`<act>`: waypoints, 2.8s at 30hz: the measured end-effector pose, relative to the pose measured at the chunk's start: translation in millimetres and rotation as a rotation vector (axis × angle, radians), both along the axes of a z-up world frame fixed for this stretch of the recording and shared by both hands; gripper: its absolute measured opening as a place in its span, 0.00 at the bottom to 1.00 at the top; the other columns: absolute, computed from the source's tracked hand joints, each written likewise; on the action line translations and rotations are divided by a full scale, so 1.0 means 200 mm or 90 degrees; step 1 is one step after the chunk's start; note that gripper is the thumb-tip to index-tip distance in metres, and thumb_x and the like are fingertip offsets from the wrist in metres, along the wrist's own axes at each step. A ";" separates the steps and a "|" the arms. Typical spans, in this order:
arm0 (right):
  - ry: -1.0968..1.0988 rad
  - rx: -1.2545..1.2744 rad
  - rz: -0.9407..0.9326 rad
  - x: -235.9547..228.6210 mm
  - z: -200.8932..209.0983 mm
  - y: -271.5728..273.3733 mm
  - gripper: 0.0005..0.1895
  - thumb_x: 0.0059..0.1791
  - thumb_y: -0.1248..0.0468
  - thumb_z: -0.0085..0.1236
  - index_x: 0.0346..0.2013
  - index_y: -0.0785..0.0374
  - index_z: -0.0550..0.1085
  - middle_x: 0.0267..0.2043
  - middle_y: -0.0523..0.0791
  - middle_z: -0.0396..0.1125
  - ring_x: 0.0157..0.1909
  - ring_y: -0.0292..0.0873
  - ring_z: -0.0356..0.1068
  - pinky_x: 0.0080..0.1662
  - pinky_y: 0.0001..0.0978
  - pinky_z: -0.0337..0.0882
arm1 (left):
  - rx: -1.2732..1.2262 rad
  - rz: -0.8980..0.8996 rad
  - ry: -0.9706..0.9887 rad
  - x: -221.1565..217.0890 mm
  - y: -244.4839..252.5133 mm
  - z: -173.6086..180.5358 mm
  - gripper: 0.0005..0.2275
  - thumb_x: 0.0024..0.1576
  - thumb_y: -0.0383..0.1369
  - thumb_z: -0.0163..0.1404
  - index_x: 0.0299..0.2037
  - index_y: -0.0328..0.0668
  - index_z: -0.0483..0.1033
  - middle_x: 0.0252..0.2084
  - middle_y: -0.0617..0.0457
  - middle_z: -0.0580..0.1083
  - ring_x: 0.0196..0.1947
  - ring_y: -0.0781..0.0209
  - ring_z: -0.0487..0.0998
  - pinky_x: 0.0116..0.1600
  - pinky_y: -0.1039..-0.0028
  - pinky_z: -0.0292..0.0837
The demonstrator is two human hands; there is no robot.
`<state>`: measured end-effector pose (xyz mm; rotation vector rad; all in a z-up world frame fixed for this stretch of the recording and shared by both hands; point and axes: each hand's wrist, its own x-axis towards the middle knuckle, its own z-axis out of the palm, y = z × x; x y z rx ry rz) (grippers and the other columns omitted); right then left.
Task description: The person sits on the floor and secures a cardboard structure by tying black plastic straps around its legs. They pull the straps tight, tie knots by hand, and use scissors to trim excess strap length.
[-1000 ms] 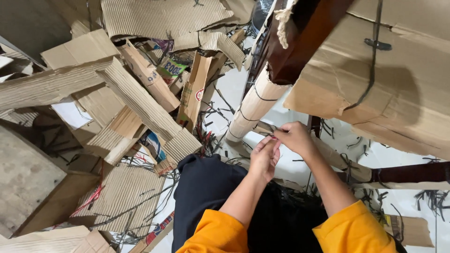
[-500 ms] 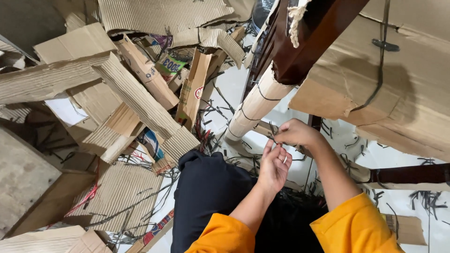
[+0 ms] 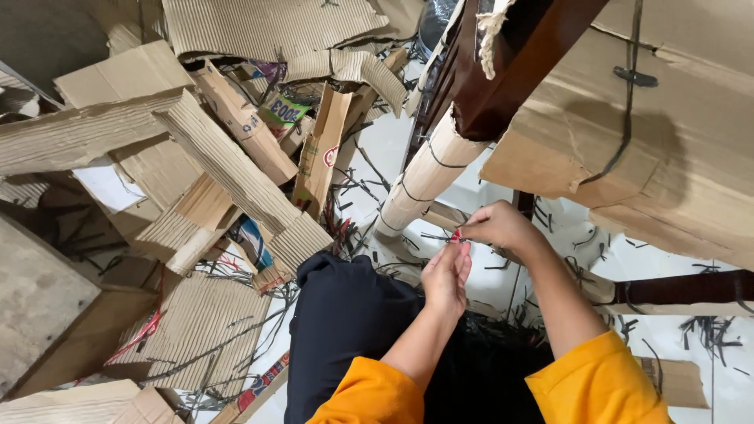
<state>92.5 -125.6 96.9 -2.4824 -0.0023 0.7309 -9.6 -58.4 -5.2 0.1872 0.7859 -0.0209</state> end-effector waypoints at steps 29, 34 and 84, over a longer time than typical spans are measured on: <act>-0.241 0.195 0.093 -0.10 -0.09 -0.09 0.04 0.47 0.65 0.68 0.35 0.58 0.85 0.33 0.45 0.77 0.38 0.41 0.74 0.44 0.35 0.73 | 0.160 0.089 -0.139 0.02 -0.02 -0.08 0.02 0.71 0.34 0.38 0.44 0.53 0.61 0.30 0.61 0.62 0.34 0.70 0.68 0.43 0.84 0.65; -0.257 0.180 0.077 -0.11 -0.10 -0.08 0.03 0.47 0.63 0.68 0.35 0.56 0.85 0.35 0.42 0.78 0.40 0.40 0.76 0.46 0.32 0.74 | 0.146 -0.020 -0.043 0.03 -0.01 -0.11 0.06 0.70 0.40 0.41 0.42 0.54 0.62 0.25 0.66 0.60 0.26 0.74 0.70 0.29 0.89 0.64; -0.441 0.385 0.251 -0.12 0.00 -0.06 0.19 0.50 0.78 0.54 0.54 0.61 0.77 0.57 0.50 0.72 0.32 0.45 0.73 0.39 0.40 0.74 | 1.240 -0.103 -0.269 0.15 0.19 0.08 0.05 0.67 0.33 0.44 0.43 0.53 0.74 0.28 0.57 0.77 0.35 0.54 0.80 0.50 0.67 0.67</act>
